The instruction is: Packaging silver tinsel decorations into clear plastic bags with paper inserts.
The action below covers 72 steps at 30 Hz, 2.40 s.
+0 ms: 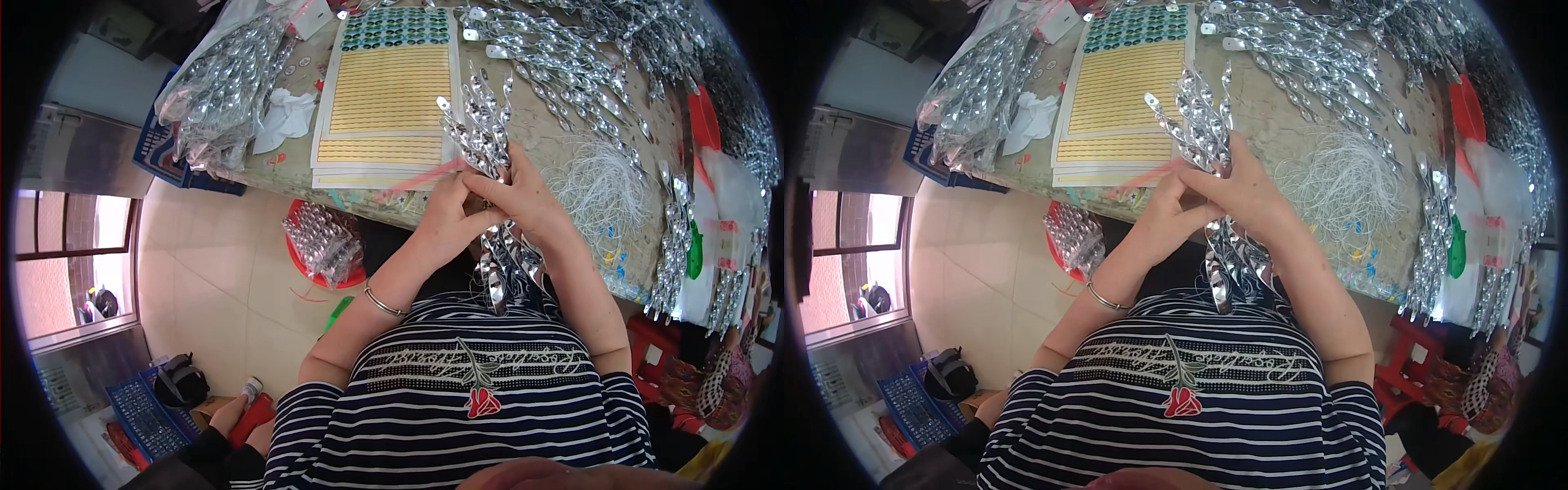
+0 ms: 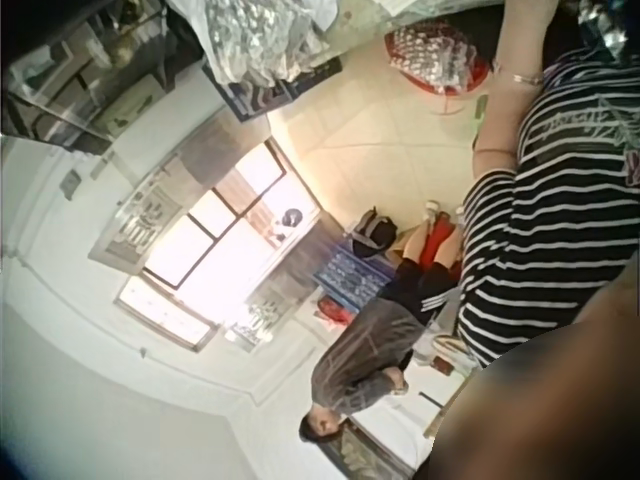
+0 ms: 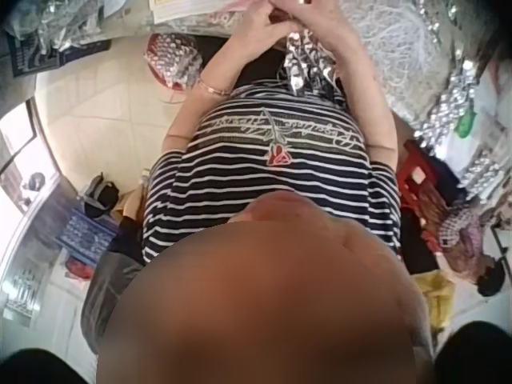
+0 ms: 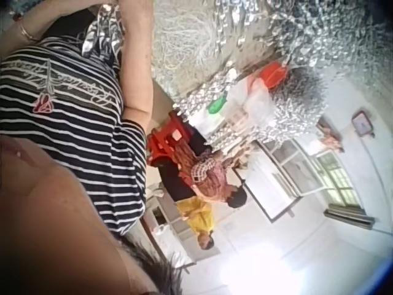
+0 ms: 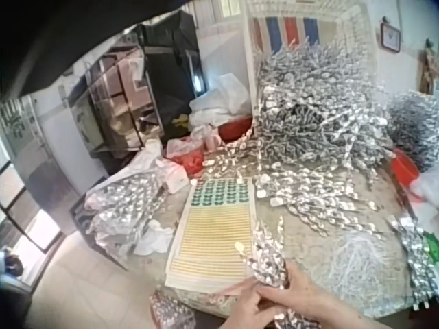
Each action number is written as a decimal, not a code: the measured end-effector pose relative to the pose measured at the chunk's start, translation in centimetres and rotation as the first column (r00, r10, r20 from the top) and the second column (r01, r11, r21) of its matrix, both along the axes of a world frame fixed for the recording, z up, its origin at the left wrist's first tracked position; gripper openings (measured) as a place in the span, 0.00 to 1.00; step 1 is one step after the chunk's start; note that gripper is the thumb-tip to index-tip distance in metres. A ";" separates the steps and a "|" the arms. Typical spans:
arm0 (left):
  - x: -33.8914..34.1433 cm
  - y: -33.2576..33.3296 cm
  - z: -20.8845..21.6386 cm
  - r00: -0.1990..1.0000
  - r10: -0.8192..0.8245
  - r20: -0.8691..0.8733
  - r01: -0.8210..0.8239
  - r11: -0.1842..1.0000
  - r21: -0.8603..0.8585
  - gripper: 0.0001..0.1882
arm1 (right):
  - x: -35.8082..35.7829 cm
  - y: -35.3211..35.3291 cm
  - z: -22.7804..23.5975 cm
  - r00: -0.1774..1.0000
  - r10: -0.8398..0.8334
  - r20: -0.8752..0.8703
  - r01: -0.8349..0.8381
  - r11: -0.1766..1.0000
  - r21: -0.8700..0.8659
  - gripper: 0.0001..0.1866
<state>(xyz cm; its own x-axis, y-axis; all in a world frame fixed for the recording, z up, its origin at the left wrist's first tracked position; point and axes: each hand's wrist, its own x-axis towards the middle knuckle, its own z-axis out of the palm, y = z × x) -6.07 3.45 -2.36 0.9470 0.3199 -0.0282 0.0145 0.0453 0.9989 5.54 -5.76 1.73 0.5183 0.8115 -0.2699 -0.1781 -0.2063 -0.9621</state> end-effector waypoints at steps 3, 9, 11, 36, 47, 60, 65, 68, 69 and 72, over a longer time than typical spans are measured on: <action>-0.2 -0.2 -0.8 0.986 0.145 0.078 -0.163 0.924 0.345 0.22 | 0.2 0.0 -0.5 1.000 0.012 -0.008 -0.012 1.000 -0.018 0.35; -0.4 0.5 0.3 0.980 0.190 0.055 -0.182 0.753 0.633 0.34 | 0.8 0.2 -1.2 0.999 0.031 0.008 -0.031 0.998 -0.055 0.37; -0.4 0.2 0.6 0.974 0.212 0.083 -0.222 0.800 0.558 0.33 | 1.2 0.0 -1.3 0.999 0.032 0.014 -0.032 0.998 -0.063 0.36; -0.2 11.6 -3.9 0.953 0.225 0.203 -0.277 0.376 0.884 0.18 | 3.7 -5.6 5.5 0.964 0.247 0.095 -0.174 0.862 -0.476 0.47; 0.3 11.7 -2.7 0.967 0.228 0.116 -0.205 0.418 0.885 0.17 | 3.2 -6.8 5.4 0.941 0.336 -0.040 -0.314 0.823 -0.472 0.38; 0.2 12.4 -3.3 0.973 0.166 0.157 -0.213 0.402 0.891 0.18 | 3.5 -8.7 4.1 0.945 0.294 -0.145 -0.327 0.832 -0.448 0.38; 0.3 11.6 -3.0 0.973 0.181 0.142 -0.205 0.397 0.895 0.18 | 3.4 -9.3 3.4 0.946 0.300 -0.123 -0.323 0.837 -0.442 0.38; 0.3 10.9 -3.1 0.967 0.230 0.112 -0.189 0.345 0.920 0.19 | 3.6 -9.7 2.5 0.936 0.348 -0.051 -0.328 0.811 -0.485 0.38; 0.3 10.8 -3.2 0.963 0.238 0.126 -0.201 0.321 0.925 0.19 | 3.6 -9.8 2.3 0.923 0.385 -0.005 -0.330 0.785 -0.524 0.38; 0.3 9.7 -2.6 0.956 0.258 0.141 -0.211 0.268 0.940 0.19 | 3.5 -9.9 1.9 0.931 0.366 0.004 -0.316 0.808 -0.497 0.39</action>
<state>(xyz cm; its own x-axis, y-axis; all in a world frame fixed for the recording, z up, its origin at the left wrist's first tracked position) -5.81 13.12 -5.01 0.8322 0.3561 0.4250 0.2086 -0.9113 0.3550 9.06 -15.68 3.63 0.2762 0.7208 -0.6357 0.0774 -0.6760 -0.7328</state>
